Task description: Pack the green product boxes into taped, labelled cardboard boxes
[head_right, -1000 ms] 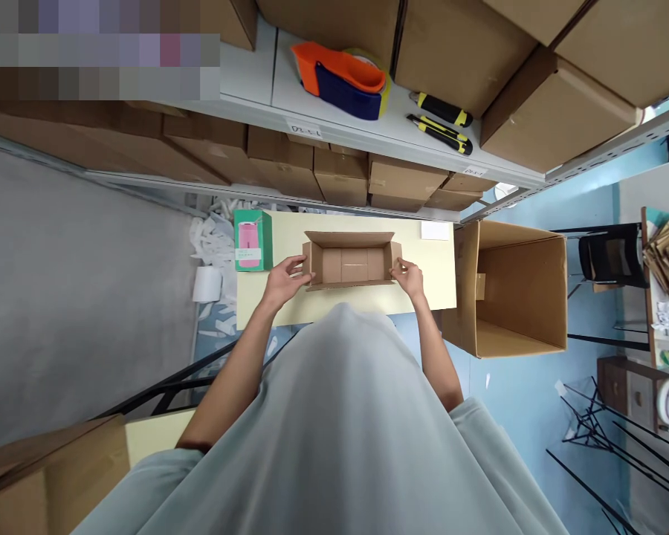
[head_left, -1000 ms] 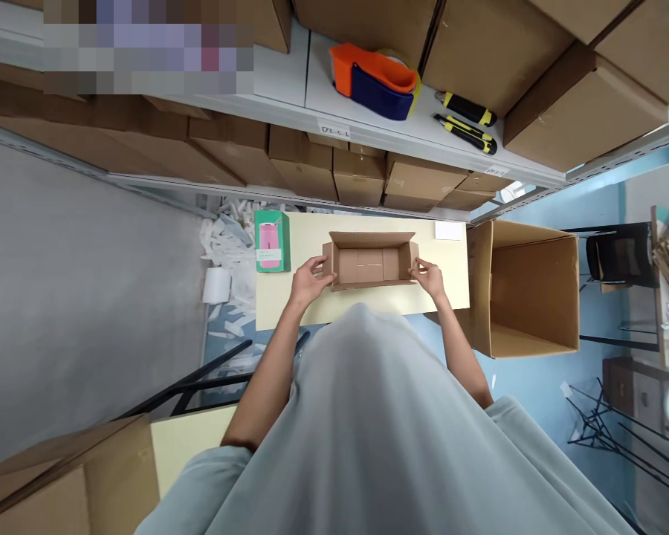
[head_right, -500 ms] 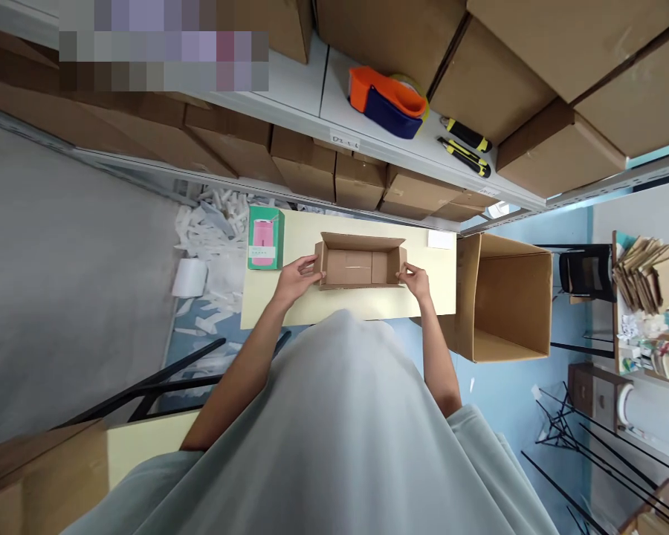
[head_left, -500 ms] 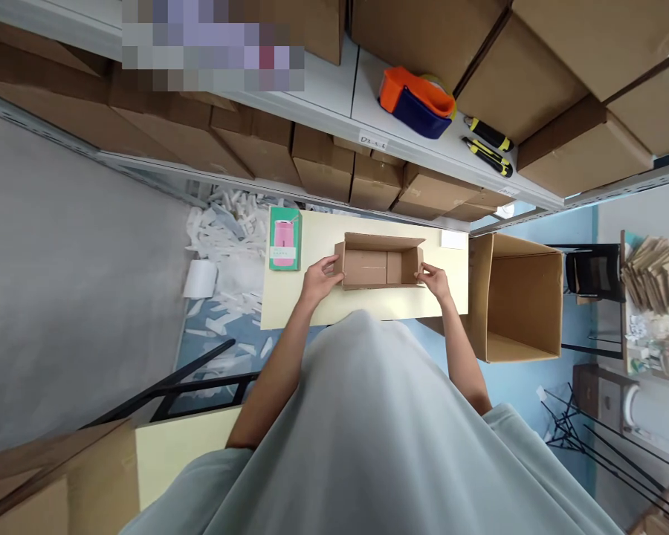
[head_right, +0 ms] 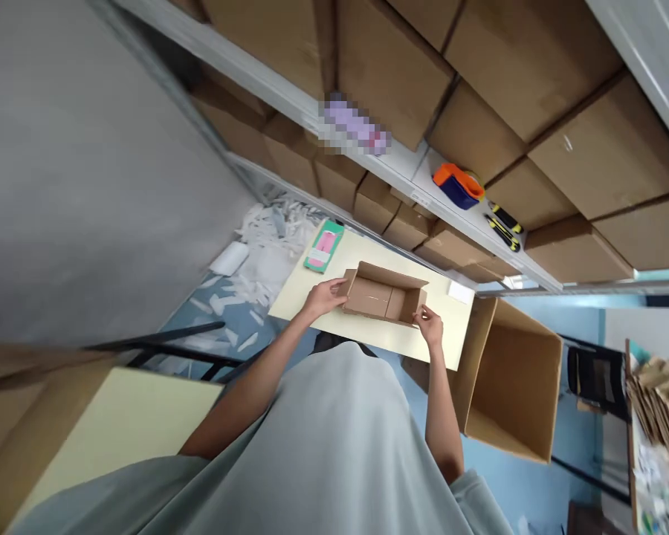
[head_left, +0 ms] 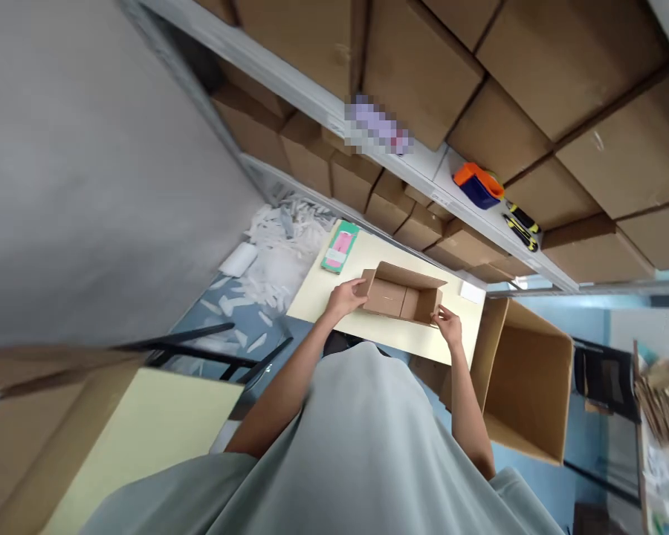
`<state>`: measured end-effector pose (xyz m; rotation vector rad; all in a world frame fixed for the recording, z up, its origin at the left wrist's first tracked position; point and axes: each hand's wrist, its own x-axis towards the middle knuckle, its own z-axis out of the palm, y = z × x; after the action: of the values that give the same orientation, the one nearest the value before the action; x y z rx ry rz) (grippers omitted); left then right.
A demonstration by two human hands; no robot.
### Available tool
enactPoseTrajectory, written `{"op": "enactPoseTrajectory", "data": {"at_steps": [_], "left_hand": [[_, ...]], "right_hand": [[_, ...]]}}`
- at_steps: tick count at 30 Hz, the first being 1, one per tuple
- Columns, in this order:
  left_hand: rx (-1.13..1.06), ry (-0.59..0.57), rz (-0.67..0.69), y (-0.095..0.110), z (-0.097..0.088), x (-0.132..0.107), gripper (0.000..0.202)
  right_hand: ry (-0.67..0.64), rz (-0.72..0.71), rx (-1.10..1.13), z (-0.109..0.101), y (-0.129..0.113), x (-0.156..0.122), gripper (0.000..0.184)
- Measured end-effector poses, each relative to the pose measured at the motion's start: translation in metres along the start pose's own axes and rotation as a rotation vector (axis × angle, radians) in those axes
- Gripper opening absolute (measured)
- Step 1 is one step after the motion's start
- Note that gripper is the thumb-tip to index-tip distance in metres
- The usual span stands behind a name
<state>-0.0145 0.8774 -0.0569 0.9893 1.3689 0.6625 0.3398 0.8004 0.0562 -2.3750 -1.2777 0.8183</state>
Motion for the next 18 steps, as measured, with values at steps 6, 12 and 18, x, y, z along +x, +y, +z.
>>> {"op": "enactPoseTrajectory", "data": {"at_steps": [6,12,18], "left_hand": [[-0.251,0.349,-0.114,-0.078,-0.041,-0.151,0.076],[-0.447,0.866,-0.240,-0.151,-0.046,-0.331,0.086],[-0.426,1.222,-0.337,-0.202,-0.052,-0.433,0.088]], "right_hand": [[-0.326,-0.275,-0.114,0.035,-0.031,-0.012,0.064],[-0.710,-0.600,-0.317,0.139,-0.111,-0.063,0.058],[-0.831,-0.926,-0.519,0.220,-0.179,-0.164,0.056]]}}
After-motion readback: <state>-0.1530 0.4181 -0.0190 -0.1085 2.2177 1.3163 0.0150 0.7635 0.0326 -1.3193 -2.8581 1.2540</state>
